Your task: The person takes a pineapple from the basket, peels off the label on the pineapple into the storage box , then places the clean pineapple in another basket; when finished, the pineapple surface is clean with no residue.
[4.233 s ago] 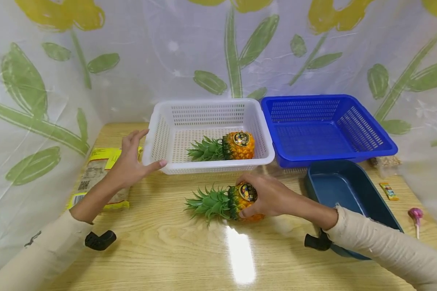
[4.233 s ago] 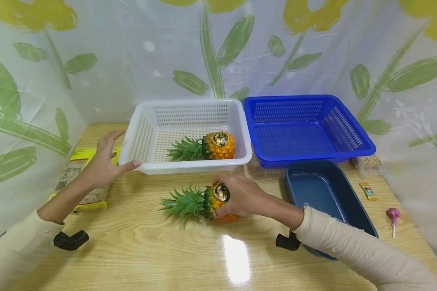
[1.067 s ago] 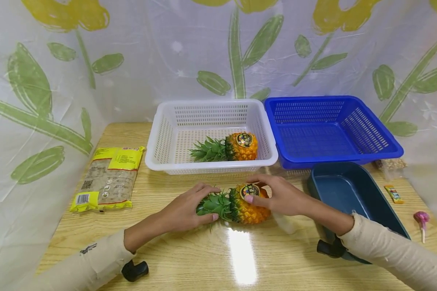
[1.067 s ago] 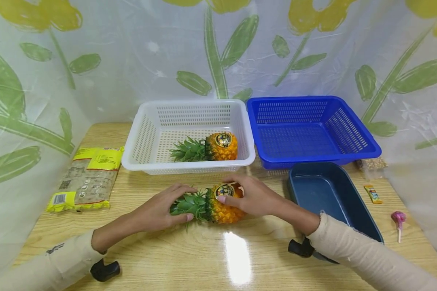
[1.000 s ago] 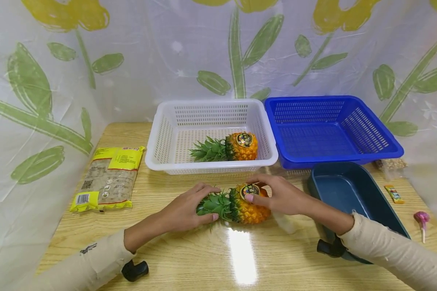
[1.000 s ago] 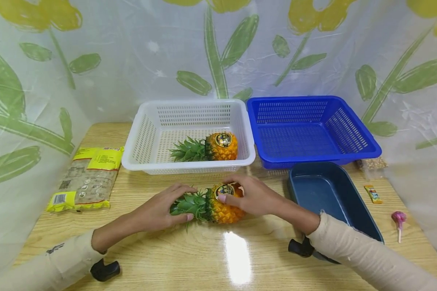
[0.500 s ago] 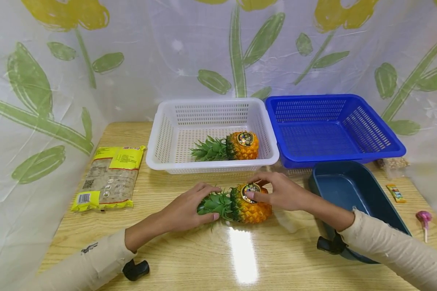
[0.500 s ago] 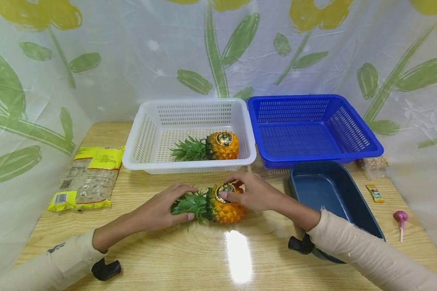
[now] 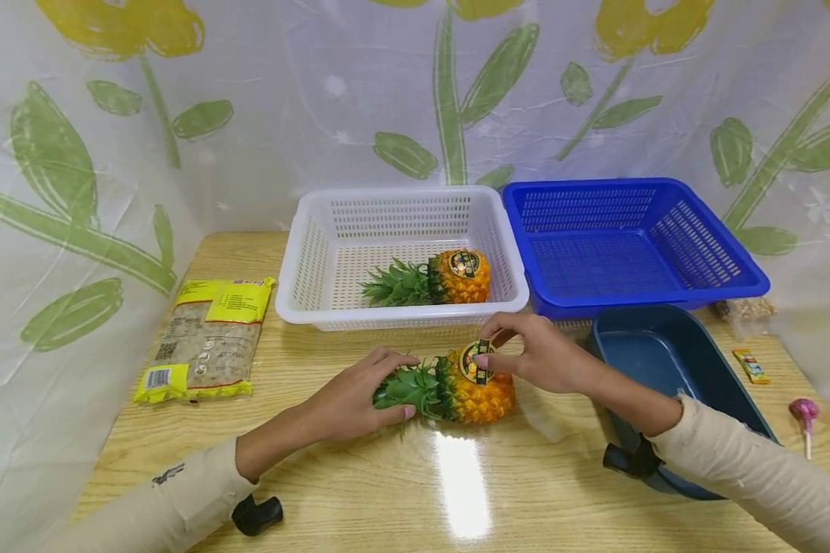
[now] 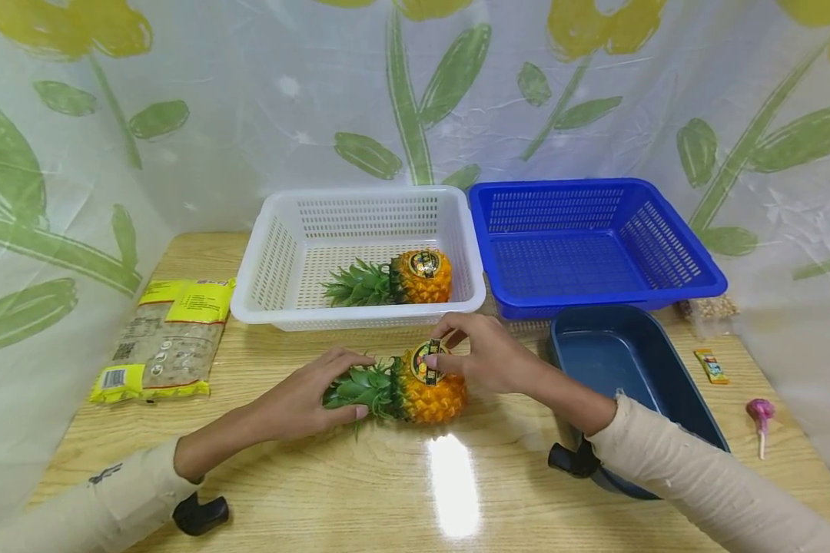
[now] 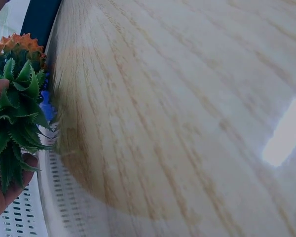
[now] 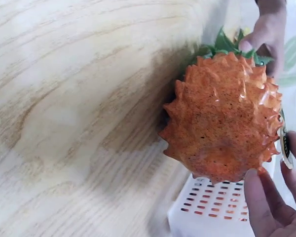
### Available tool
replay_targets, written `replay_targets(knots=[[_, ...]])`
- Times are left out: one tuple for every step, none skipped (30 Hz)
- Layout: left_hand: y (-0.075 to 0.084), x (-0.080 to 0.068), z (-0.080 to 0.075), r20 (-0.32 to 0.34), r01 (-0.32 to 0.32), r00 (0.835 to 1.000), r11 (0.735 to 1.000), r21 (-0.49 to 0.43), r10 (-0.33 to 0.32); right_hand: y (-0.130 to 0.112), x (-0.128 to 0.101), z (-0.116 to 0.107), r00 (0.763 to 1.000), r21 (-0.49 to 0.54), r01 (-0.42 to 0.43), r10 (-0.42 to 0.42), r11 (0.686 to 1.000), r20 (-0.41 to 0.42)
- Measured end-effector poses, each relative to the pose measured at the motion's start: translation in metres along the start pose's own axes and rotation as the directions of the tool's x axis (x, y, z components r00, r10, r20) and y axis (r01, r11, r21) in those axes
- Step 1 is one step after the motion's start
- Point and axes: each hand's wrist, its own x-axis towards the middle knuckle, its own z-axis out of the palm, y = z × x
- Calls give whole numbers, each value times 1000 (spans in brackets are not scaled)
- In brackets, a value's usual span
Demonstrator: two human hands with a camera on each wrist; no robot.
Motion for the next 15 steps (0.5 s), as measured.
replay_targets(knots=[[0,0,0,-2,-1,1000,1000,1,1,-1,0,-1,1000,-1,4,-4,1000,-4],[0,0,0,-2,-3,1000,1000,0,3,-1,0,-1,1000,-2,10,-10,1000,-8],[-1,0,0,-3,-4,1000,1000,1,4,-2,-1,-2,1000,-3,16,-16,1000,-13],[-1,0,1,-5,-4,1000,1000,2,4,-2,-1,-2,1000,1,24,-24,1000,-19],[-1,0,1,-5,-5,1000,1000,1,5,-2,-1,-2,999,6,34,-33,999,-24],[-1,0,1,-4,-4,1000,1000,0,4,-2,-1,-2,999,10,44,-44,999,-28],[-1,0,1,-4,-5,1000,1000,0,5,-2,-2,-2,998,16,54,-54,998,-31],[-1,0,1,-4,-5,1000,1000,-1,5,-2,-2,-2,998,24,62,-61,998,-32],[-1,0,1,-4,-4,1000,1000,-1,4,-3,-2,-2,997,35,69,-68,997,-32],[-1,0,1,-2,-4,1000,1000,-3,4,-3,-2,-2,997,47,75,-74,996,-33],[-1,0,1,0,-4,1000,1000,-5,4,-4,-3,-2,997,58,77,-75,995,-33],[-1,0,1,1,-5,1000,1000,-5,5,-5,-3,-2,997,69,79,-77,995,-33],[-1,0,1,1,-6,1000,1000,-6,6,-6,-4,-2,997,82,76,-74,994,-30],[-1,0,0,2,-6,1000,1000,-7,6,-7,-4,-3,997,97,71,-68,993,-27],[-1,0,0,3,-6,1000,1000,-12,6,-8,-5,-3,998,109,66,-64,992,-24]])
